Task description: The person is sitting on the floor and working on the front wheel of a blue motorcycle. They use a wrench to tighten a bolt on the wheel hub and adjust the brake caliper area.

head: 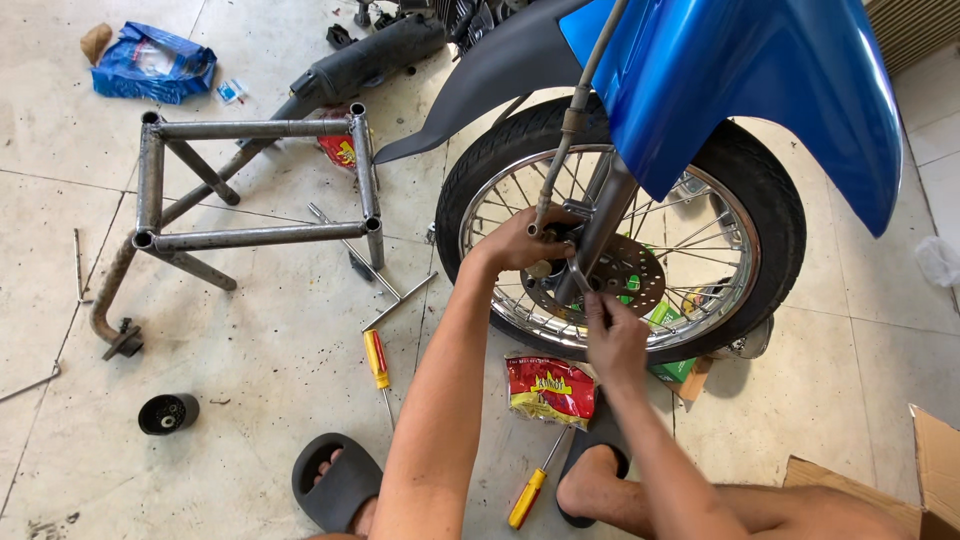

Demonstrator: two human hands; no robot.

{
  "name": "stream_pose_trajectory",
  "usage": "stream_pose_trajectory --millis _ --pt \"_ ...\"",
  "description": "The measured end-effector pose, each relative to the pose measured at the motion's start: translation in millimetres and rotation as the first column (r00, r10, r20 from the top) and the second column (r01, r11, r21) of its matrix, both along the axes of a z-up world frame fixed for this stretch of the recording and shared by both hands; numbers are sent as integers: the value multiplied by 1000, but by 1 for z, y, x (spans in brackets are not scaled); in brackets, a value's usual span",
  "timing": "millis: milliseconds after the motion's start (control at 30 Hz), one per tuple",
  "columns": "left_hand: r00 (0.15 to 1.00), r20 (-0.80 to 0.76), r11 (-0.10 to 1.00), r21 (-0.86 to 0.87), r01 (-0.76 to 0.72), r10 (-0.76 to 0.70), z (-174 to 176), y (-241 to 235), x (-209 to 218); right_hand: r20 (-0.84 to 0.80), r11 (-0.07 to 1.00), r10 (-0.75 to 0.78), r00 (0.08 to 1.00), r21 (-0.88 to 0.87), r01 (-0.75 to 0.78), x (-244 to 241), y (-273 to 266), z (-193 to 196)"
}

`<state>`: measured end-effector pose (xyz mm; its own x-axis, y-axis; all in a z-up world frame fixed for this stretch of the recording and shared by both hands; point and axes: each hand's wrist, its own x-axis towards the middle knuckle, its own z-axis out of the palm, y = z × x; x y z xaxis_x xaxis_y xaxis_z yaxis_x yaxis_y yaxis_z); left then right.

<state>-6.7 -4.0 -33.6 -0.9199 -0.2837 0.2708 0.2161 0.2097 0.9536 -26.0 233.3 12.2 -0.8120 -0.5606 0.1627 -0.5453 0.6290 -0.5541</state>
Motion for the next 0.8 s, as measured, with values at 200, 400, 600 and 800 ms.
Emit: stream_pose_trajectory --millis 200,400,600,800 --pt "1000 -1 1000 -4 -11 11 -4 0 -2 -82 728 255 963 672 -136 -48 -18 110" --pt "1000 0 1000 3 -25 25 -2 4 -4 16 574 349 937 786 -228 -49 -48 162" --pt "1000 -3 1000 -26 -12 12 5 4 1 -31 562 333 942 809 -172 -48 -14 152" --pt "1000 -20 1000 -6 -4 4 5 3 4 86 842 147 985 512 -170 -49 16 77"
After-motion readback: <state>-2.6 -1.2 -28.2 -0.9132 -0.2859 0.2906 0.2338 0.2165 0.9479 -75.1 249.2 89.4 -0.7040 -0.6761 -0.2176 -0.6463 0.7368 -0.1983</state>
